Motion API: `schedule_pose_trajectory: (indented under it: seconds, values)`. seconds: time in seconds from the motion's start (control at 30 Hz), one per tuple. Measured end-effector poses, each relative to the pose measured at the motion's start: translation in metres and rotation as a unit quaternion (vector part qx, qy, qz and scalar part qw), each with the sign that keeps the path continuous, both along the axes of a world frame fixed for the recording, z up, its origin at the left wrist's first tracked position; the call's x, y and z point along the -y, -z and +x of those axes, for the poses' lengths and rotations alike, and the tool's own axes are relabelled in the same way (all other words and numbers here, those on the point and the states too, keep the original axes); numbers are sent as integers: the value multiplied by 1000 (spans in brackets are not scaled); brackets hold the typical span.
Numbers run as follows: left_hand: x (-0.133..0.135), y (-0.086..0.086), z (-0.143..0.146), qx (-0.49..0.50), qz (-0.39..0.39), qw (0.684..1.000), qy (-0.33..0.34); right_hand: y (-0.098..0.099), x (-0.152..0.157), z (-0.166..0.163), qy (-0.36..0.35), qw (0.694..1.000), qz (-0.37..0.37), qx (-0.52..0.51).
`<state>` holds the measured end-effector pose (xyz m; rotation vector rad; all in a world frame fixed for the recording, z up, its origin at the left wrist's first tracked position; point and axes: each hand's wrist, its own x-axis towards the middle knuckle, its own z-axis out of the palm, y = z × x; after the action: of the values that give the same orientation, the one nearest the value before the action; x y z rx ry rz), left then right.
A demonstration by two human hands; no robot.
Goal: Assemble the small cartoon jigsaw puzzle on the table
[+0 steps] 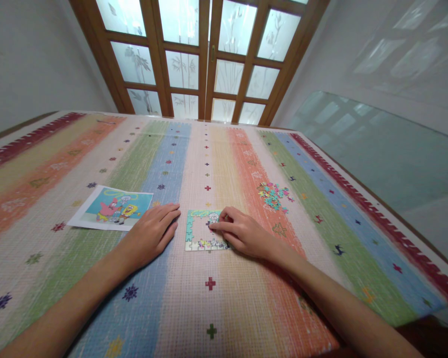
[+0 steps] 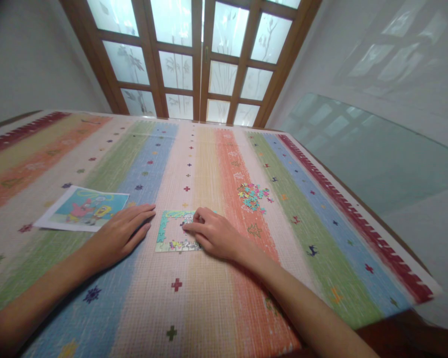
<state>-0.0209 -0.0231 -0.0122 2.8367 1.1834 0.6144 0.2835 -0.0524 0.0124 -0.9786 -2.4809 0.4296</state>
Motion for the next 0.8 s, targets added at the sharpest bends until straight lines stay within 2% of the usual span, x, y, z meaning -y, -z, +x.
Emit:
schedule_pose_trajectory:
  seconds: [0.1,0.2,0.3,0.4,0.5,0.6,0.8]
  values:
    - [1,-1,0,1,3,1000,0,-2,-2,5,10,1000,24,3]
    - [3,-3,1,4,-4,1000,3,-6,-10,24,56,997,58,-5]
    - [6,-6,4,7,-28,1000,4,-9,-25,57,144,984,103,-18]
    - [10,-8,6,0,-52,999,4,-8,-39,96,252,957,141,-12]
    - [12,-8,6,-13,-73,997,5,-2,-47,131,317,939,132,9]
    - [14,-8,5,-25,-85,996,8,4,-50,157,330,937,101,50]
    - [14,-5,4,-36,-68,997,16,6,-50,177,371,923,54,90]
